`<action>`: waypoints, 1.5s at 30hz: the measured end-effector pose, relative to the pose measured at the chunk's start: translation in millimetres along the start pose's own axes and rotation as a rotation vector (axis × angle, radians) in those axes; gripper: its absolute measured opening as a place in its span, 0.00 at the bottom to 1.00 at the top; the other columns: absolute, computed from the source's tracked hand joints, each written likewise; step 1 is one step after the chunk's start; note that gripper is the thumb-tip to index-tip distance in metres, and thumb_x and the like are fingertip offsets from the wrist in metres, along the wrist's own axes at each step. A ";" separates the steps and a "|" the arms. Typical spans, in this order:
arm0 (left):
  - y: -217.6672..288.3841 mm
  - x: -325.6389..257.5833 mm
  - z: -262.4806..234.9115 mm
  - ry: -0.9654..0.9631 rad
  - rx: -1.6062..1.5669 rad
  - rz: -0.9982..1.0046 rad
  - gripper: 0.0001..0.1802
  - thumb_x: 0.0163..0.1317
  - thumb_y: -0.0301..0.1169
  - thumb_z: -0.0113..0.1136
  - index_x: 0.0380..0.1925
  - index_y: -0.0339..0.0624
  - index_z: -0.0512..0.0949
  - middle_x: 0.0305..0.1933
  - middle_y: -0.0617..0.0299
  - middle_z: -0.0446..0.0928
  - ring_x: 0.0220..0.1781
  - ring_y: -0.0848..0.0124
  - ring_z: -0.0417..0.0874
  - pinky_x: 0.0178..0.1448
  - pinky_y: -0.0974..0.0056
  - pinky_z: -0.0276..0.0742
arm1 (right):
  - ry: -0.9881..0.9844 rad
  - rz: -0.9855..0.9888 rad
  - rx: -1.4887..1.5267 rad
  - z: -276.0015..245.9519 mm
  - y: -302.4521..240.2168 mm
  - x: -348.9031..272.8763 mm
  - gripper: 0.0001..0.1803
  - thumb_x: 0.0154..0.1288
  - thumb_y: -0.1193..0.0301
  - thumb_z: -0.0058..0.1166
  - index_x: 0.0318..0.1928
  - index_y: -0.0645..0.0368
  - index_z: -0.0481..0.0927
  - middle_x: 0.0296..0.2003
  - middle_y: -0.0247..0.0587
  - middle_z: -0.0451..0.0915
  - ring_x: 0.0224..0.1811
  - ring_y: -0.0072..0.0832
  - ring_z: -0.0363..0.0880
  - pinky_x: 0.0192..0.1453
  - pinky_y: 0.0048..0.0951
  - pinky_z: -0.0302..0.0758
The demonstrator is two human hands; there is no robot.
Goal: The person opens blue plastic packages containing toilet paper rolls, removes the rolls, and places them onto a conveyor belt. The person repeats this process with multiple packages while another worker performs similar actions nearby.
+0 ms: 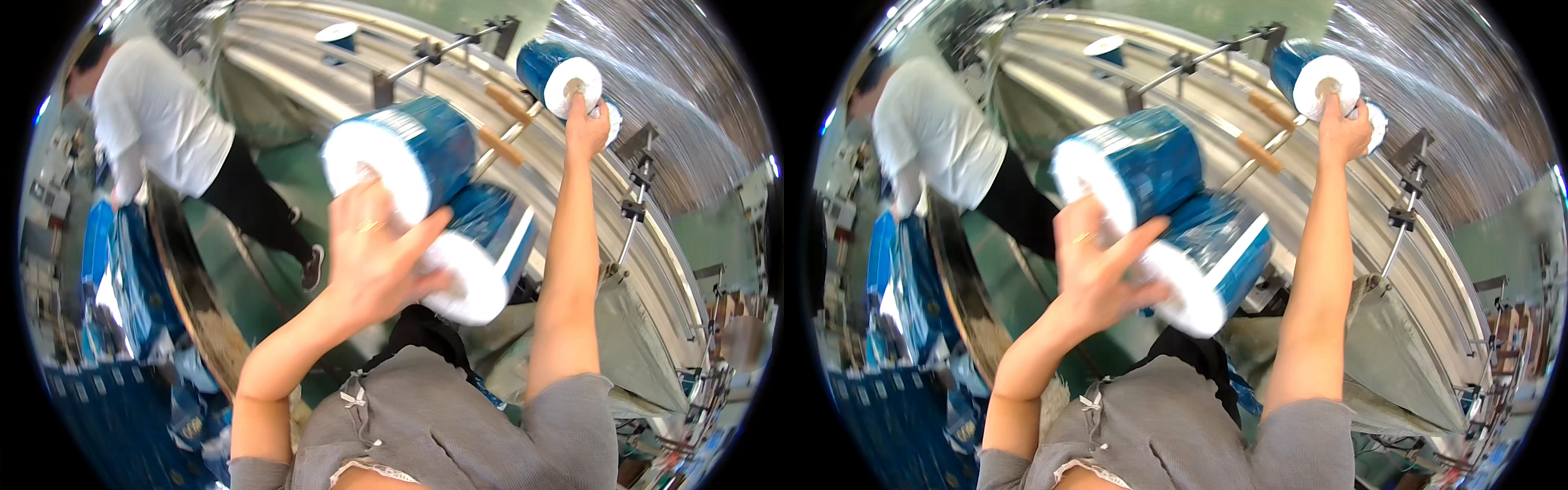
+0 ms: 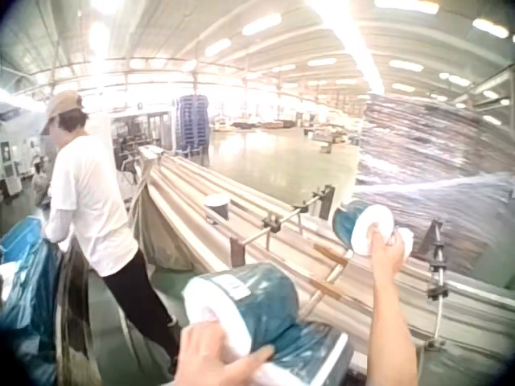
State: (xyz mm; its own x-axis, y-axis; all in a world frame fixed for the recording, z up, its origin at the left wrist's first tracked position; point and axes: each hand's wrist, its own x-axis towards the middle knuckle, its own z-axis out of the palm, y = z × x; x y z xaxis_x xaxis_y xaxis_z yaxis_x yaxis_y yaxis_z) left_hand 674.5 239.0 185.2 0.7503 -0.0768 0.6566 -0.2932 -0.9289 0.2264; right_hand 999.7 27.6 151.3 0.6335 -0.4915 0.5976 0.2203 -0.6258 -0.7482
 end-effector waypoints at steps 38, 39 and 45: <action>-43.3 -104.1 91.1 -0.020 -0.149 -0.676 0.30 0.54 0.37 0.62 0.56 0.42 0.67 0.55 0.44 0.67 0.53 0.49 0.71 0.60 0.51 0.61 | -1.900 -1.041 1.023 -81.5 -241.4 -133.7 0.12 0.52 0.82 0.45 0.34 0.61 0.81 0.18 0.35 0.73 0.19 0.28 0.70 0.26 0.27 0.67; -34.1 -129.8 71.5 -0.013 -0.115 -0.817 0.29 0.54 0.37 0.62 0.55 0.42 0.68 0.55 0.45 0.68 0.52 0.48 0.71 0.59 0.52 0.62 | -2.026 -0.854 1.274 -106.1 -250.7 -156.7 0.10 0.52 0.81 0.46 0.31 0.60 0.81 0.17 0.32 0.74 0.17 0.26 0.69 0.25 0.27 0.66; 59.2 -275.4 -42.3 0.358 0.001 -1.208 0.24 0.56 0.35 0.61 0.53 0.45 0.71 0.53 0.50 0.70 0.50 0.49 0.71 0.56 0.54 0.65 | -2.850 -0.181 2.215 -264.4 -289.3 -318.1 0.14 0.52 0.81 0.43 0.39 0.63 0.78 0.28 0.38 0.74 0.29 0.32 0.70 0.35 0.30 0.66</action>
State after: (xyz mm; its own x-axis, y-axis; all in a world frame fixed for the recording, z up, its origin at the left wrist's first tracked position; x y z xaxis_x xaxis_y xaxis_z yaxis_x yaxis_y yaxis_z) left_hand 425.4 220.4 48.3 0.3365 0.9224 0.1894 0.4671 -0.3382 0.8170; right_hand 538.4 204.9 253.8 -0.6197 0.3939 0.6788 -0.6818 0.1581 -0.7143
